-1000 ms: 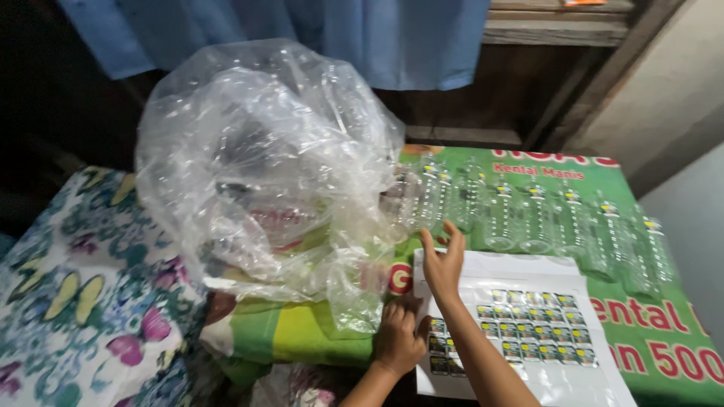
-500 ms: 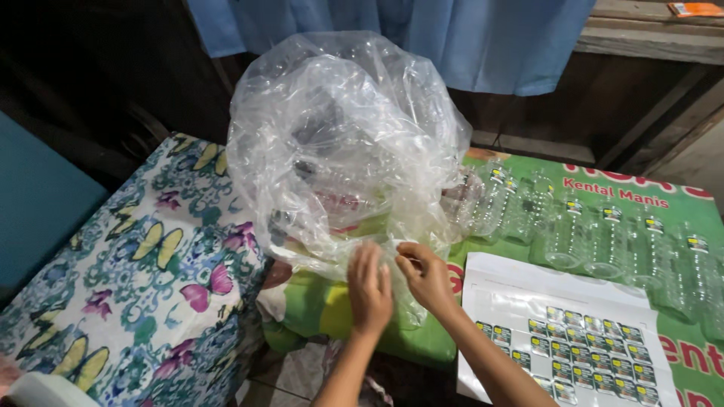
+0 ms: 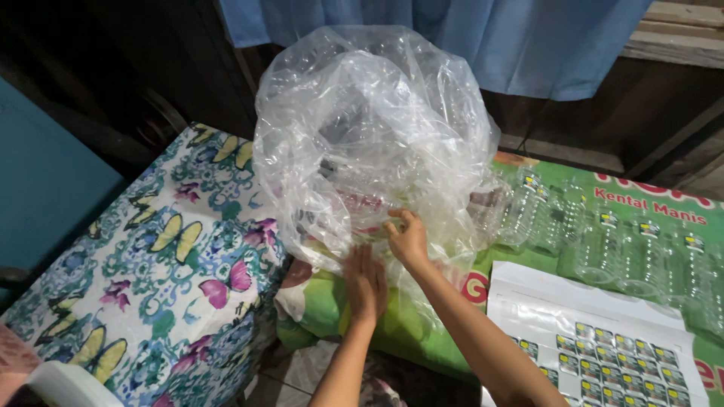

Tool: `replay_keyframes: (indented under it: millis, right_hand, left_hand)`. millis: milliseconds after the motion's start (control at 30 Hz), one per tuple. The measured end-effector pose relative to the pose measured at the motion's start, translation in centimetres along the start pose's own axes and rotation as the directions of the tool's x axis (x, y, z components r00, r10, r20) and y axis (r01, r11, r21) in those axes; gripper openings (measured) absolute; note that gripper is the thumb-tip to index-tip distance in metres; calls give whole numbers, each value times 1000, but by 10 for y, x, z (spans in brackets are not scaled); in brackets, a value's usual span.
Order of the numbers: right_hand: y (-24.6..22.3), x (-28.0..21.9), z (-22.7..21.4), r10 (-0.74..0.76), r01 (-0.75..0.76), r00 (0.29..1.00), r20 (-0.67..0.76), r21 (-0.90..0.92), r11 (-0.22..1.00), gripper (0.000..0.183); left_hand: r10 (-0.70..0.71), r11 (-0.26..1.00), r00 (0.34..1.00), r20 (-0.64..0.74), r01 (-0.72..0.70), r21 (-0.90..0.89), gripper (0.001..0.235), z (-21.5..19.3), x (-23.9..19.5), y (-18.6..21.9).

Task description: The person repeatedly takes clear plastic bottles from a large bag, applies a printed label to each bottle, and places the labeled bottles on a table. The process is continuous and repetitive throughout the clip.

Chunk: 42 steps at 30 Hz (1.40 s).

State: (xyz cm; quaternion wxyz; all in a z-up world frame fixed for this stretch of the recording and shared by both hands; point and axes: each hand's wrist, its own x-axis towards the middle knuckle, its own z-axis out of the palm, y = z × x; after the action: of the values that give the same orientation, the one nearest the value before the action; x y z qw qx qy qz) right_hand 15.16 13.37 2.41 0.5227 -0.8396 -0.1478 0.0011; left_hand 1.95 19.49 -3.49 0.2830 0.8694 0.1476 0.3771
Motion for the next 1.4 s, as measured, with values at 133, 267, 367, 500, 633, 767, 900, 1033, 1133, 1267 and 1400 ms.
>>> replay_keyframes:
  millis: [133,267,367,500,633,767,900,1033,1133,1267,1400]
  right_hand:
    - [16,19,18,-52,52,999,15,-4,999,27]
    - [19,23,26,47,-47,999,9,217,975,16]
    - [10,5,-5,-57,101,989,-139,332,938,14]
    - [6,-47,-94,60,40,983,-172,523,852,16]
    - [6,-87,-181,194,-46,975,-105,763,644,20]
    - [13,-126,-240,253,-133,967,-43,759,637,20]
    - [15,-153,-264,211,-111,976,-58,699,707,18]
    - [12,-165,-262,166,-74,981,-105,585,807,15]
    - [11,-171,-258,204,-103,972,-116,570,815,17]
    - [8,-188,-260,175,-76,979,-102,616,784,45]
    - [5,-216,-257,203,-245,969,139,622,743,84]
  left_hand:
    - [16,1000,997,-69,-17,-17,46,5,0,-1]
    - [-2,999,997,-81,-1,-36,47,6,-2,-5]
    - [-28,998,998,-53,25,-64,48,7,-1,-8]
    - [-32,995,996,-79,24,-92,43,13,-2,-13]
    - [-80,979,996,-45,70,-191,39,7,-2,-13]
    - [-230,803,971,64,226,-552,33,-12,0,24]
    - [-206,414,806,555,585,-697,42,-39,-3,89]
    - [155,239,514,844,809,-537,61,-59,-14,155]
    - [270,387,493,827,731,-562,79,-63,-31,190]
    - [211,241,504,838,804,-544,73,-58,-47,208]
    - [150,197,548,823,799,-568,68,-50,-61,213]
